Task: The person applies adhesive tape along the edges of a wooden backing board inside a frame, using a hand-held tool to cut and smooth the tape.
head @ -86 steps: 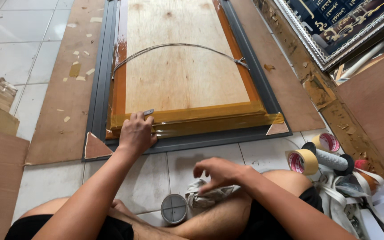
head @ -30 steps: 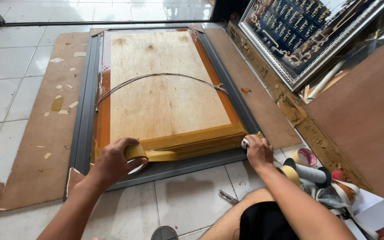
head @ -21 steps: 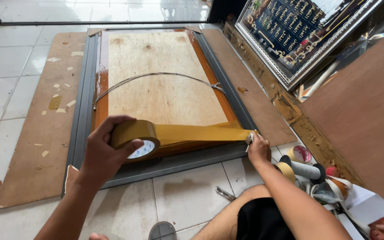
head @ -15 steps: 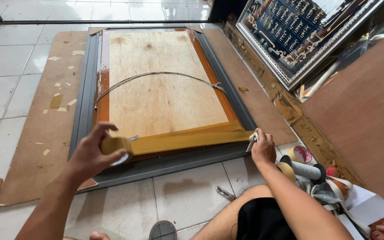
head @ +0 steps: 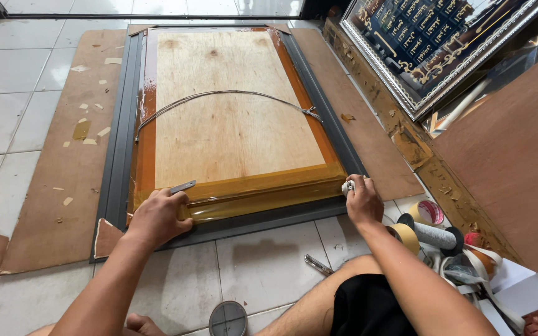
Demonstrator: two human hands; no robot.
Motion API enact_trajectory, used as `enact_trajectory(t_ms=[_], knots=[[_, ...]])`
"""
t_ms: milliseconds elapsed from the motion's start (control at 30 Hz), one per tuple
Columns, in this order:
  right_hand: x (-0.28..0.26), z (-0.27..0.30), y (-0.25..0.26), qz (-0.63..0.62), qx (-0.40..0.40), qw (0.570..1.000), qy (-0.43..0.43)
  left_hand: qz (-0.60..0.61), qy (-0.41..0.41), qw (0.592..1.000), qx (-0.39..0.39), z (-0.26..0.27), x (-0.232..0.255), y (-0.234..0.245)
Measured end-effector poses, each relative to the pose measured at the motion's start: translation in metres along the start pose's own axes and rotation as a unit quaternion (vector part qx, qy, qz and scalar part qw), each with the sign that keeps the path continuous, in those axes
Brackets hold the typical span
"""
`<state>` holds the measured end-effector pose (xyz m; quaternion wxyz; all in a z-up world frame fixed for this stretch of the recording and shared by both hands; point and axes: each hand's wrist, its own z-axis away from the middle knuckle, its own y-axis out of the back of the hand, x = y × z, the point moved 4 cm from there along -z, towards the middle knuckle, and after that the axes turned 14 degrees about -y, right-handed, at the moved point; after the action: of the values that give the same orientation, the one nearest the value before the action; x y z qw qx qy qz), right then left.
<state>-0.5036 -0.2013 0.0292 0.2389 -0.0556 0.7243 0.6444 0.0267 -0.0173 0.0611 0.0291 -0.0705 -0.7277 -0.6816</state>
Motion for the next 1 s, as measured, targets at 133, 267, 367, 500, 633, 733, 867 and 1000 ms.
enact_trajectory(t_ms=[133,267,367,500,633,733,867,1000], knots=[[-0.004,-0.001,-0.004,0.005,0.003,1.000,0.007,-0.027,-0.011,0.999,0.013,-0.004,0.001,-0.011],[-0.008,-0.001,-0.003,0.014,0.002,1.000,0.014,-0.060,-0.022,0.998,0.011,-0.014,-0.003,-0.028],[-0.011,0.001,-0.003,0.023,-0.003,0.999,0.023,-0.084,-0.030,0.996,0.005,-0.017,-0.002,-0.036],[-0.012,-0.005,-0.012,0.032,0.007,0.998,0.060,-0.109,-0.035,0.993,-0.013,-0.022,0.005,-0.039],[-0.025,0.007,0.000,0.027,-0.009,0.998,0.056,-0.116,-0.039,0.992,-0.033,-0.022,0.011,-0.043],[-0.026,0.007,-0.001,-0.008,0.005,0.998,0.058,-0.127,-0.044,0.990,-0.036,-0.022,0.012,-0.035],[-0.021,-0.003,-0.012,-0.005,0.070,0.992,0.109,-0.130,-0.044,0.990,-0.036,-0.024,0.012,-0.037],[-0.026,-0.003,-0.026,0.007,0.126,0.969,0.213,-0.138,-0.047,0.989,-0.036,-0.026,0.013,-0.040]])
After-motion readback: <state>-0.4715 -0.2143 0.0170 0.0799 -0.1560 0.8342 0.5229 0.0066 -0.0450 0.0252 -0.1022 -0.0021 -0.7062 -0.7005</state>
